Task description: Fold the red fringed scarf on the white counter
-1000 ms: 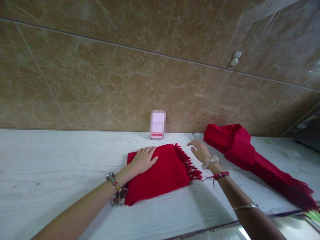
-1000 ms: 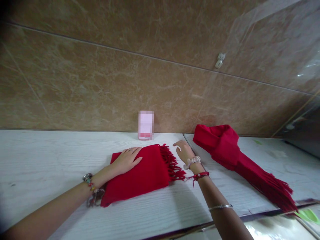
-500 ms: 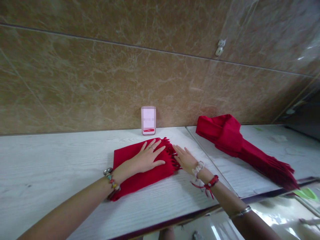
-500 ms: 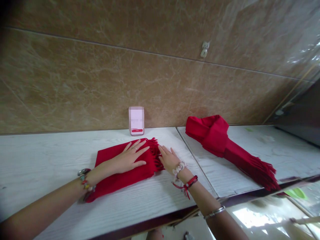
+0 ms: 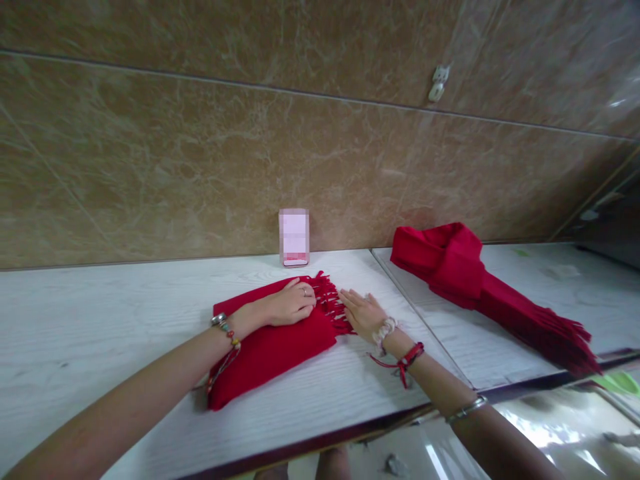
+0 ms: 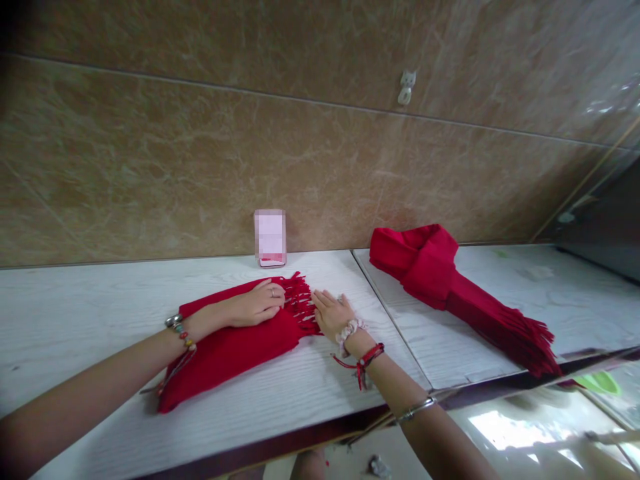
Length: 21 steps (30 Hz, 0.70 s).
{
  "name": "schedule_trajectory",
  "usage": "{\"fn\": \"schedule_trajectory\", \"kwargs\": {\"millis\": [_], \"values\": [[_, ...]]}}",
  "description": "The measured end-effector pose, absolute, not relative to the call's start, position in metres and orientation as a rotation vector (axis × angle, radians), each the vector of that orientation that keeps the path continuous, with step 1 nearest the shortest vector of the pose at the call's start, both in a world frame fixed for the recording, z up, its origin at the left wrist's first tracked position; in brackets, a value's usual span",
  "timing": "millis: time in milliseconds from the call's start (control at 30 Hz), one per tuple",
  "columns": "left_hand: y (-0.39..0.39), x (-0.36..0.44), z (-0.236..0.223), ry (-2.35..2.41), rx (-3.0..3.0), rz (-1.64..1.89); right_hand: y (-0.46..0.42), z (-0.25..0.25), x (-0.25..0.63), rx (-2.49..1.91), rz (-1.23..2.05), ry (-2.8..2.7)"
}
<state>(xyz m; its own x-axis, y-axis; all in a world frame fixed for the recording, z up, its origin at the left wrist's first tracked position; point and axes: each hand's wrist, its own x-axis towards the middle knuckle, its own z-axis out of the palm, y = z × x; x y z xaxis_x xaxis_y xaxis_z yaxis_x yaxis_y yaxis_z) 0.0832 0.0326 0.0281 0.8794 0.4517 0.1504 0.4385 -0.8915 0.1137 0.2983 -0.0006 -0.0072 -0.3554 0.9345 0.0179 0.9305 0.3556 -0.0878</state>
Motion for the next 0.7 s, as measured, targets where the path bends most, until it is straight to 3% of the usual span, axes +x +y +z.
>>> {"fn": "schedule_trajectory", "kwargs": {"millis": [267,700], "values": [[0.026,0.082,0.037,0.676,2.958,0.327,-0.001,-0.01,0.302,-1.28,0.127,-2.729],[0.021,0.054,0.051,0.647,2.848,0.331,-0.013,-0.018,0.312,-1.395,-0.044,-2.797]]}}
